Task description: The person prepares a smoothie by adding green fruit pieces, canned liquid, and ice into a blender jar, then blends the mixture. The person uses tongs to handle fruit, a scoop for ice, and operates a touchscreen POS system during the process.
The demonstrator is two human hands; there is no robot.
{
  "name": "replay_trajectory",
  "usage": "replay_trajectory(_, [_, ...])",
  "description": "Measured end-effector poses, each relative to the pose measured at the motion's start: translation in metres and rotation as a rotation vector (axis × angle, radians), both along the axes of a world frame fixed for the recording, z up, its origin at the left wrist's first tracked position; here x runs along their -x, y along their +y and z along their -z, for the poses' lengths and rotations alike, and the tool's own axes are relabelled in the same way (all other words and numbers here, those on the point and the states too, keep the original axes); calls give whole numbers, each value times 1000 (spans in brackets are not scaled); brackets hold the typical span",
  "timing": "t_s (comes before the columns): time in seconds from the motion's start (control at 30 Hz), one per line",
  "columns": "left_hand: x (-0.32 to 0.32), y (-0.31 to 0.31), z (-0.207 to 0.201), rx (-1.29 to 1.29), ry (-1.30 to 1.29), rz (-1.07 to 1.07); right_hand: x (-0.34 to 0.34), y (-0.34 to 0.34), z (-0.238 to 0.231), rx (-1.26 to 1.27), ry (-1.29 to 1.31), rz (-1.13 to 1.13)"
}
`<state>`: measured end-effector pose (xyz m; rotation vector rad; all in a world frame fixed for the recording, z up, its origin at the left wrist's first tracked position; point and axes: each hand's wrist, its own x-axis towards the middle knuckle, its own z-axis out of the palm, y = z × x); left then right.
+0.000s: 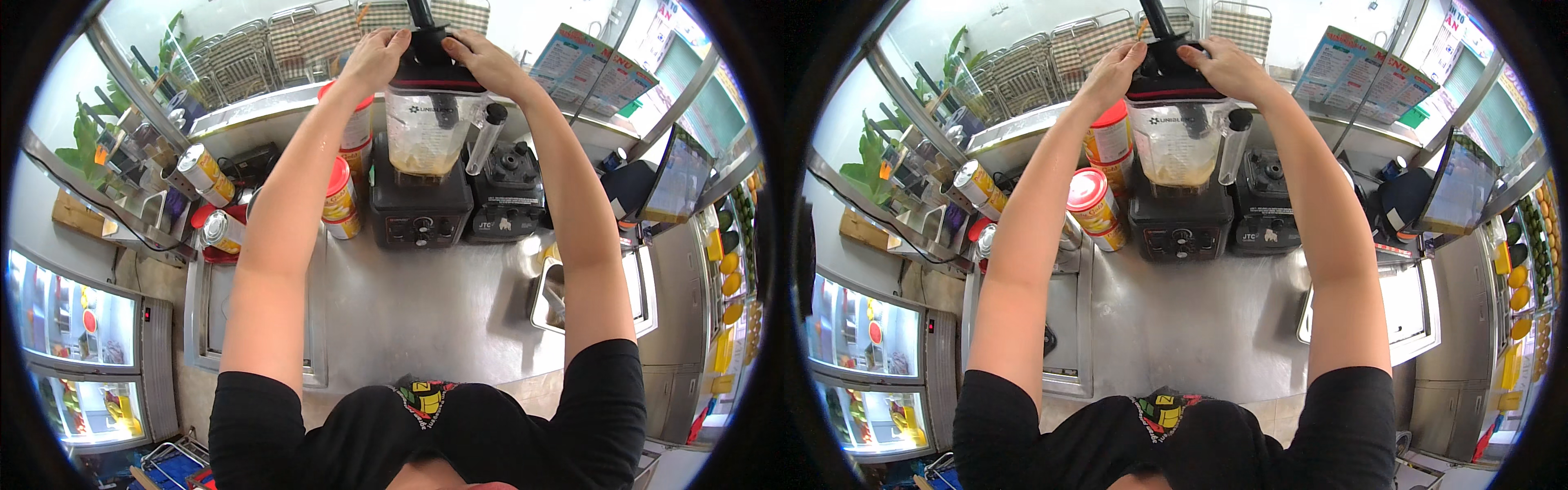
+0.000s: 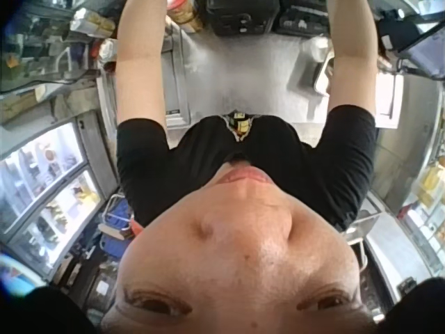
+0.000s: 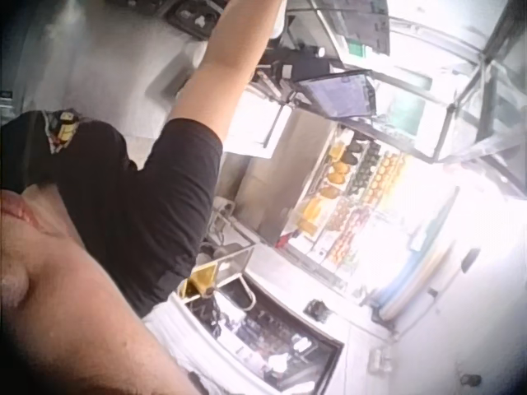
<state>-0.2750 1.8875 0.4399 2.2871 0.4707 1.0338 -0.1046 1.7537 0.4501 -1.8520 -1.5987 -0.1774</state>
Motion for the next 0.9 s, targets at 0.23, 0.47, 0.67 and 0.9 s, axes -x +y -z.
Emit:
replay_trajectory(0.23, [8, 10, 2, -193, 196, -102, 10, 0, 10, 41, -83, 83])
replay_trajectory(0.47, [10, -30, -4, -168, 323, -165, 25, -23, -7, 59, 93, -104])
replay_trajectory(0.67, [11, -37, -28, -98, 534, -142, 34, -26, 14, -653, -510, 187])
replay_trajectory(0.9, [8, -24, -30, -149, 570, -52, 152, -115, 186, -75, 64, -103])
